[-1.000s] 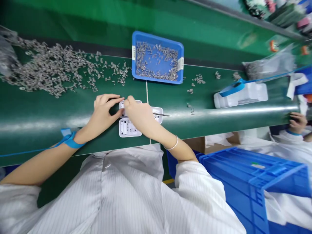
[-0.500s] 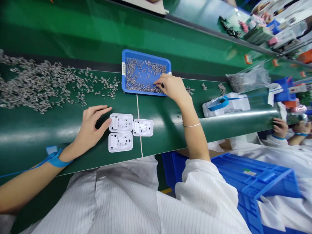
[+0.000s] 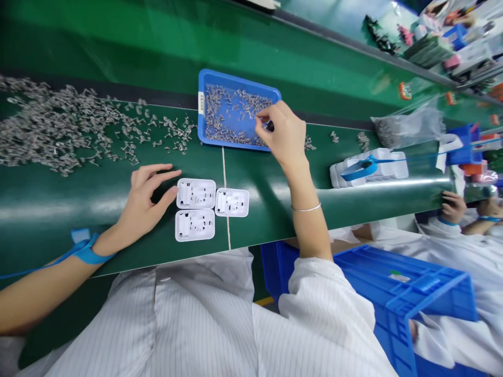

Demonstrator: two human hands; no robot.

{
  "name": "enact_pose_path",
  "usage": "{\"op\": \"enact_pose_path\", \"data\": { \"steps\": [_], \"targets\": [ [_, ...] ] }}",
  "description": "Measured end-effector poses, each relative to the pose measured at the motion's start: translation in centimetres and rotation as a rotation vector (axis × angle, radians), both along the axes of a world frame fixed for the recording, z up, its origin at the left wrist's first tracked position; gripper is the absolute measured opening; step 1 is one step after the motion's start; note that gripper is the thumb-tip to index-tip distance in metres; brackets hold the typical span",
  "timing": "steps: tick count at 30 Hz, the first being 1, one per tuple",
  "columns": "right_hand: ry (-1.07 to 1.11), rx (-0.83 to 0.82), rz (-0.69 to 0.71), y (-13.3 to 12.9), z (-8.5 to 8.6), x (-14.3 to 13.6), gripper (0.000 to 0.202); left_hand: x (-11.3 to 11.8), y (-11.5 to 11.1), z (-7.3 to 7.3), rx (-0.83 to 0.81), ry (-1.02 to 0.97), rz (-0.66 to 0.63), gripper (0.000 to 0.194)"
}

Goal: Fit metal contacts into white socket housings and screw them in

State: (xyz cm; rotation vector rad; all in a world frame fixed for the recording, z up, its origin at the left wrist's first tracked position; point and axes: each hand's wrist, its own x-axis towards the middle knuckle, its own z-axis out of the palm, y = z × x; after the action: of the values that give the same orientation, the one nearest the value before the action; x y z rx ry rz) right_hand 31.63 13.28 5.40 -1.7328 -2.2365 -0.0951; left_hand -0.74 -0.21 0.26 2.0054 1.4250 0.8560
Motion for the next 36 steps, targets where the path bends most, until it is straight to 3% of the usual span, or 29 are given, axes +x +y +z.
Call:
{"op": "enact_pose_path", "data": {
  "steps": [9, 16, 24, 27, 33, 36],
  "targets": [
    [0.161, 0.069, 0.138, -6.2, 0.4, -5.9, 0.023, 0.0, 0.7, 0.4, 0.144, -0.166, -0.02, 0.033],
    [0.149, 0.091, 0.292, -10.9, 0.3, -10.9, 0.022, 0.4, 0.7, 0.3, 0.065, -0.454, -0.1, 0.04],
    [0.092, 0.14, 0.368, -11.6, -0.5, -12.6, 0.023, 0.9, 0.9, -0.2, -0.177, -0.762, -0.027, 0.03],
    [0.113, 0.15, 0.379, -11.4, -0.5, -12.8, 0.023, 0.7, 1.2, 0.0, -0.2, -0.774, -0.039, 0.03],
    [0.136, 0.065, 0.37, -11.0, 0.3, -12.9, 0.024, 0.3, 1.3, 0.5, -0.204, -0.709, -0.037, 0.052],
    [0.175, 0.046, 0.367, -11.0, 0.5, -12.7, 0.024, 0.2, 1.3, 0.6, -0.197, -0.697, -0.036, 0.051]
  ]
}}
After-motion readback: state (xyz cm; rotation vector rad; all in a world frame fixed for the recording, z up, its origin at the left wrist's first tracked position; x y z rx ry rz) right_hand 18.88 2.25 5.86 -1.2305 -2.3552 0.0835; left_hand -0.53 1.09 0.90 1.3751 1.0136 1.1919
